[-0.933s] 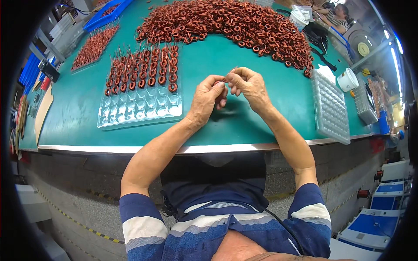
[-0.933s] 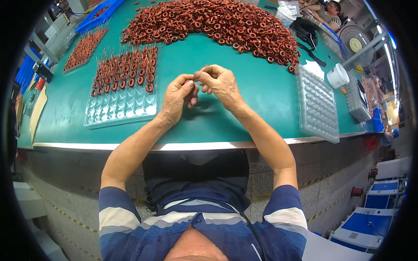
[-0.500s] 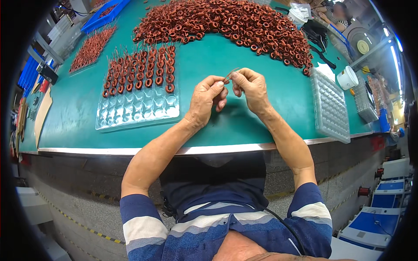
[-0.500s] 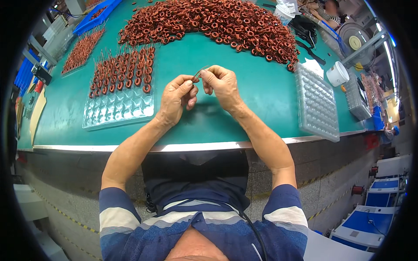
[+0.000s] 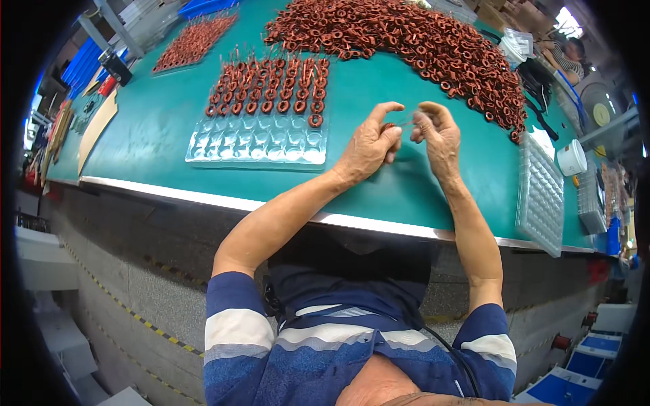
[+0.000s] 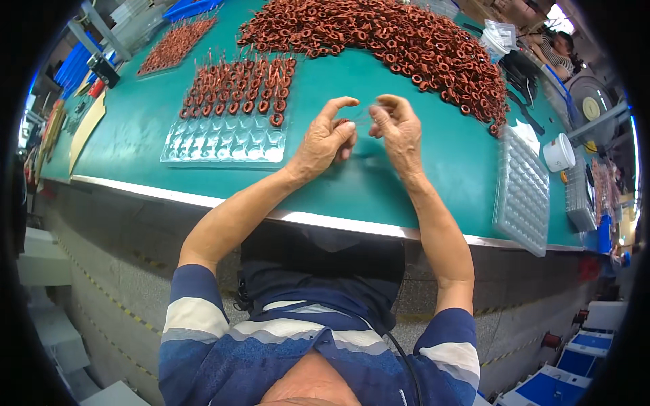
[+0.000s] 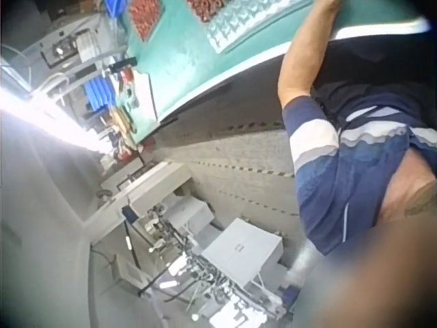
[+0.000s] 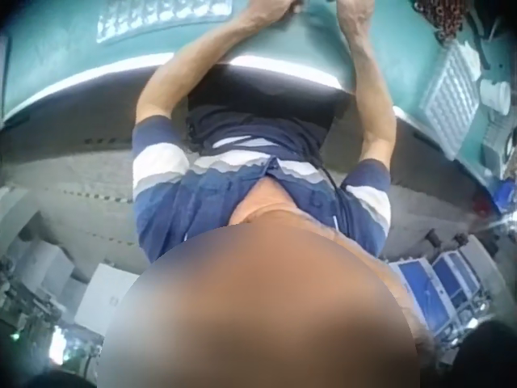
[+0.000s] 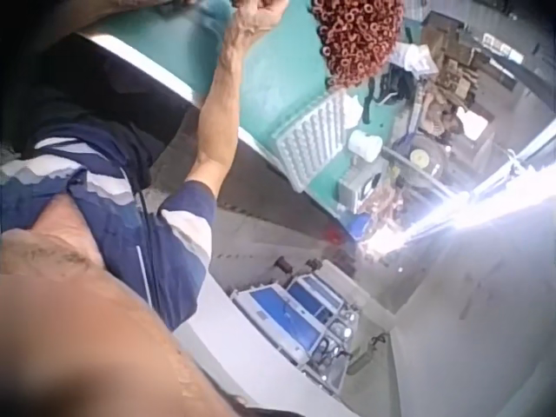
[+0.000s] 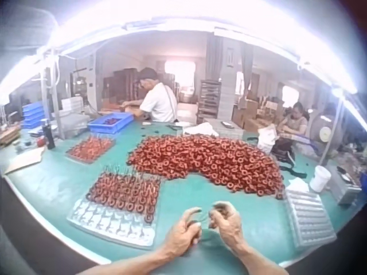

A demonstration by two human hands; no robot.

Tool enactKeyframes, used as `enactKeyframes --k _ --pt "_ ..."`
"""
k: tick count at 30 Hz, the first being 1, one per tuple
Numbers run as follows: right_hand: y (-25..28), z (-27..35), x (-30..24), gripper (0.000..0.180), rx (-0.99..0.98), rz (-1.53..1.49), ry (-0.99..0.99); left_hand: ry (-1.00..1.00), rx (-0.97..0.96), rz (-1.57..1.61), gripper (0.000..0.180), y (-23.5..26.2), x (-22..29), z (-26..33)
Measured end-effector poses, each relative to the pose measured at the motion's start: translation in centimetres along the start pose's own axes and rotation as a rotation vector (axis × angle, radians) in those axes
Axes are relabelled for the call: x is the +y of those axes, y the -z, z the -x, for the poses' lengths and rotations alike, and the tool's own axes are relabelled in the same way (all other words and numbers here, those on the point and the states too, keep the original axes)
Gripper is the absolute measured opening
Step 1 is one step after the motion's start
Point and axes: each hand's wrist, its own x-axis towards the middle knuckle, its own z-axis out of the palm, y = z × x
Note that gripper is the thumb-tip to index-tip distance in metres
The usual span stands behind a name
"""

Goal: The recorder is placing small red toroidal electronic components into individual slots of a clear plastic tray on a green workbench.

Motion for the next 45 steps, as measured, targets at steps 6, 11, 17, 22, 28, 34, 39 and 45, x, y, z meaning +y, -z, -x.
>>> enactKeyframes --k 6,11,17,22,28,34,39,45 --pt "2.1 -1.0 1.9 0.034 0.065 0.239 -0.057 -0.163 0.126 -0.406 0.01 7.8 2.5 1.4" --pt "1.4 -1.0 1.7 0.028 0.029 0.353 -0.046 -0.263 0.429 -0.755 0.013 14.9 2.8 2.8" --pt "2.6 -1.1 1.9 0.025 0.066 0.338 -0.075 -0.124 0.328 -0.964 0.021 13.9 2.0 1.1" --pt "5.0 -5.9 1.3 0.023 0.13 0.542 0.1 -0.115 0.298 -1.033 0.017 15.4 2.3 1.9" --pt "13.5 -14.4 2.1 0.054 0.289 1.3 0.444 -0.116 0.271 -1.014 0.017 15.1 1.6 1.2" --pt "13.2 -17.0 5.4 0.036 0.217 1.414 0.374 -0.063 0.274 -0.949 0.018 15.2 1.5 1.2" --pt "14.1 -16.3 4.8 0.016 0.122 1.302 0.497 -0.03 0.274 -0.929 0.017 15.4 2.1 1.3" --pt "14.3 -14.1 3.0 0.015 0.297 0.956 0.357 -0.204 0.411 -1.017 0.022 15.1 2.9 1.6"
